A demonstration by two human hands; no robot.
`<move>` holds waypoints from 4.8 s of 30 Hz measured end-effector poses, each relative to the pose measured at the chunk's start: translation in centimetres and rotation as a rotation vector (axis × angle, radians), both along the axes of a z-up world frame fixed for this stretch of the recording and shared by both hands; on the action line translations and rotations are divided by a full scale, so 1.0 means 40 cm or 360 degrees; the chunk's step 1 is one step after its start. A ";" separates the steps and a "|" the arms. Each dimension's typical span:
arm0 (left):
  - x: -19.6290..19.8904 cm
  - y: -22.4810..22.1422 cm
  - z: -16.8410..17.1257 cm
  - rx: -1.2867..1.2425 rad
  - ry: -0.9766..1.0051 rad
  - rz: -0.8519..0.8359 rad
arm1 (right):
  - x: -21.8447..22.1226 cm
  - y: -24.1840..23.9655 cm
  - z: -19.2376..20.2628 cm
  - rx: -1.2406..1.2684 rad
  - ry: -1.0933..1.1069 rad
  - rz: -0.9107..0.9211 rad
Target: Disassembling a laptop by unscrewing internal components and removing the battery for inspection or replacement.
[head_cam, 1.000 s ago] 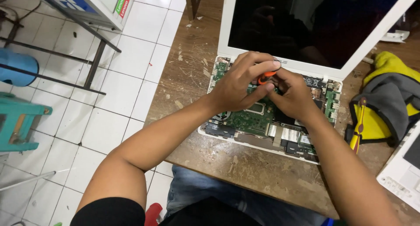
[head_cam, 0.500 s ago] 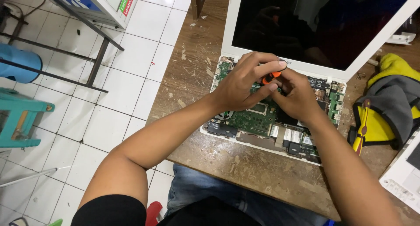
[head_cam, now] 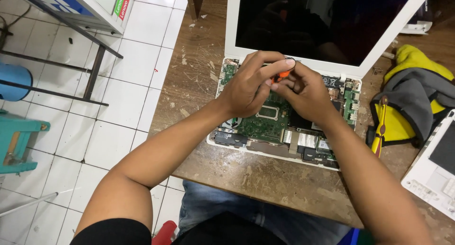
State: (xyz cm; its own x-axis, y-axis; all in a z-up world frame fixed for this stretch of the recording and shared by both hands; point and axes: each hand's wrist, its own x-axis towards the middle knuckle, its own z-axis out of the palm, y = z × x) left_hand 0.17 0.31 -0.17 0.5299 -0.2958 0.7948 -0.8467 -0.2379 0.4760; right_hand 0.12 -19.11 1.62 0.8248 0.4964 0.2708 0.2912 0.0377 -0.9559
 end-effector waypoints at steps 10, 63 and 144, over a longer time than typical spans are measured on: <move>0.016 0.014 -0.007 -0.0004 0.0017 0.0037 | 0.000 0.011 0.035 -0.0236 -0.0286 -0.0001; 0.050 0.130 0.083 0.0988 0.0060 0.0040 | -0.026 -0.005 -0.001 -0.0169 -0.0912 -0.0219; 0.032 0.086 0.062 0.0759 -0.0115 0.0098 | -0.021 0.024 -0.014 -0.0064 -0.1213 -0.0286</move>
State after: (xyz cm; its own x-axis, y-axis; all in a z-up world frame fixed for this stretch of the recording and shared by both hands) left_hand 1.45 3.74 2.30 0.5064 -0.6060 0.6135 -0.8510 -0.4659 0.2422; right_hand -0.72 -18.15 1.06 0.4874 0.3941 0.7792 0.8658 -0.1025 -0.4898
